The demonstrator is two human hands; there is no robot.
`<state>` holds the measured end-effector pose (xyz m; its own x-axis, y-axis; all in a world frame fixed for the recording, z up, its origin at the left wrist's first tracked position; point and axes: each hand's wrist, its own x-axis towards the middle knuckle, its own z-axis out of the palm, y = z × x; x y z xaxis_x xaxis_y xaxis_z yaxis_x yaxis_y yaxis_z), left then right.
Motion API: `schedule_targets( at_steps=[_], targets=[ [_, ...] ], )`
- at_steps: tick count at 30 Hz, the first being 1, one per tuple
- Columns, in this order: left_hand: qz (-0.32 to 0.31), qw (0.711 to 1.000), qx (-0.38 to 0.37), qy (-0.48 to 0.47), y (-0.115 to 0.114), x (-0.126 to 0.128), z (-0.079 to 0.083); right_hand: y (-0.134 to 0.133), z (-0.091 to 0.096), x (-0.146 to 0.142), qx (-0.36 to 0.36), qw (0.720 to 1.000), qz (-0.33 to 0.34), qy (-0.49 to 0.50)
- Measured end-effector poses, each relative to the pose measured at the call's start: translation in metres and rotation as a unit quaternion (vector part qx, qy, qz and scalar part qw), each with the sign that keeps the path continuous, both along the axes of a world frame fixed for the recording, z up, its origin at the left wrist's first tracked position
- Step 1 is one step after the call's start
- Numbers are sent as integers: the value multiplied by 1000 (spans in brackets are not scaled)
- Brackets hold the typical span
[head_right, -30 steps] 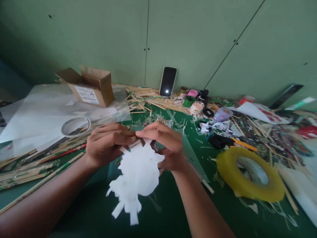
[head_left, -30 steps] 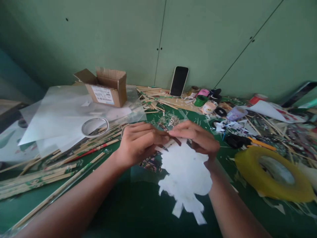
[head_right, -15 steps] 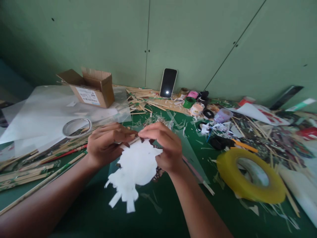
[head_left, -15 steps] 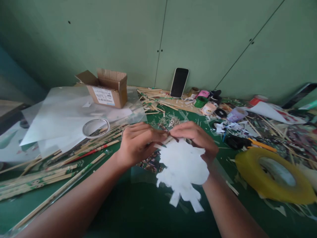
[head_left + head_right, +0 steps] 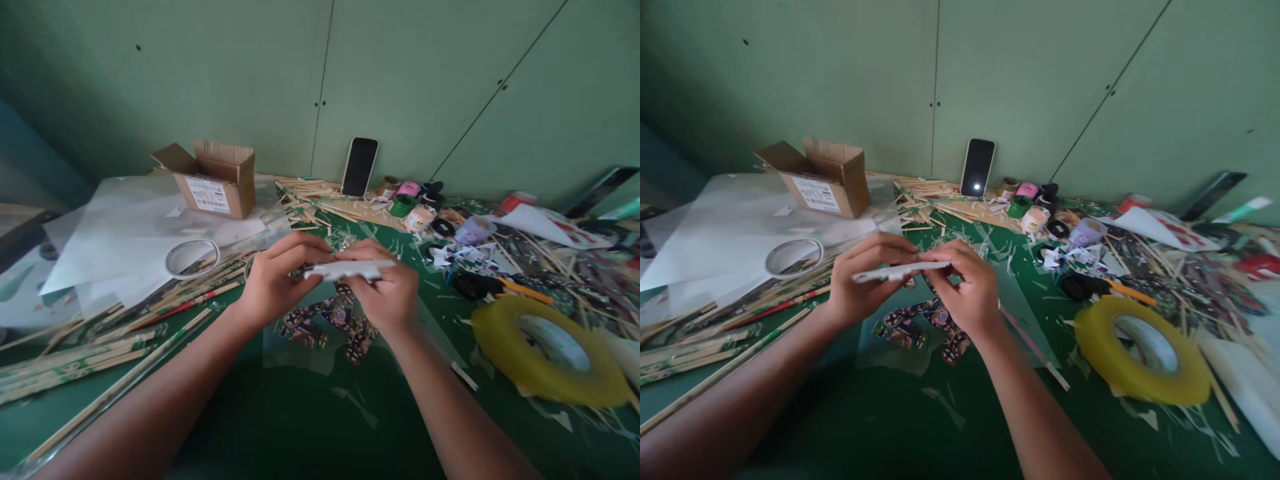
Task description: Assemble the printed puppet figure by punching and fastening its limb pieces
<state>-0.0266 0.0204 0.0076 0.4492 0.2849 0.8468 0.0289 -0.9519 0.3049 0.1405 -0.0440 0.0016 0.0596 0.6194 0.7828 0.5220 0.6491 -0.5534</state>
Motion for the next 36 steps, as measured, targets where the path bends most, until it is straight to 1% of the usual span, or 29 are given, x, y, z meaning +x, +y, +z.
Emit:
schedule_targets(
  at_steps=[3, 5, 8, 10, 12, 14, 16, 18, 20, 23, 26, 29, 32, 34, 36],
  targets=[
    [-23, 999, 11, -19, 2, 0, -1, 1, -2, -3, -55, 997, 17, 55],
    [-30, 999, 8, -26, 3, 0, -3, 1, -4, -3, -75, 994, 20, 74],
    [-27, 999, -2, -33, 3, -1, -5, 2, -6, -4, -79, 994, 18, 79],
    [-19, 999, -28, -21, 2, 0, -5, 2, -7, -4, -74, 994, 18, 77],
    [22, 998, -65, 1, 0, 2, -4, 3, -7, -3, -68, 994, 18, 81],
    [80, 990, -110, 17, -3, 4, -4, 5, -8, -2, -69, 993, 16, 90],
    [112, 977, -179, 29, -5, 6, -4, 6, -10, -1, -75, 992, 11, 96],
    [102, 957, -268, 44, -5, 8, -3, 7, -11, -1, -82, 992, 9, 100],
    [68, 934, -347, 55, -5, 10, -3, 6, -11, -1, -90, 990, 10, 105],
    [19, 909, -413, 47, -3, 10, -1, 6, -10, -2, -100, 988, 5, 119],
    [1, 901, -431, 51, -3, 10, 0, 6, -9, -1, -114, 986, 3, 126],
    [-4, 904, -423, 66, -2, 9, 0, 7, -11, 0, -133, 983, 11, 123],
    [17, 909, -410, 67, -2, 9, -1, 7, -14, 0, -148, 979, 26, 136],
    [40, 911, -407, 51, -1, 8, -1, 6, -16, -2, -167, 972, 54, 154],
    [49, 910, -412, 25, -1, 7, -2, 6, -17, -4, -196, 963, 89, 160]
  ],
)
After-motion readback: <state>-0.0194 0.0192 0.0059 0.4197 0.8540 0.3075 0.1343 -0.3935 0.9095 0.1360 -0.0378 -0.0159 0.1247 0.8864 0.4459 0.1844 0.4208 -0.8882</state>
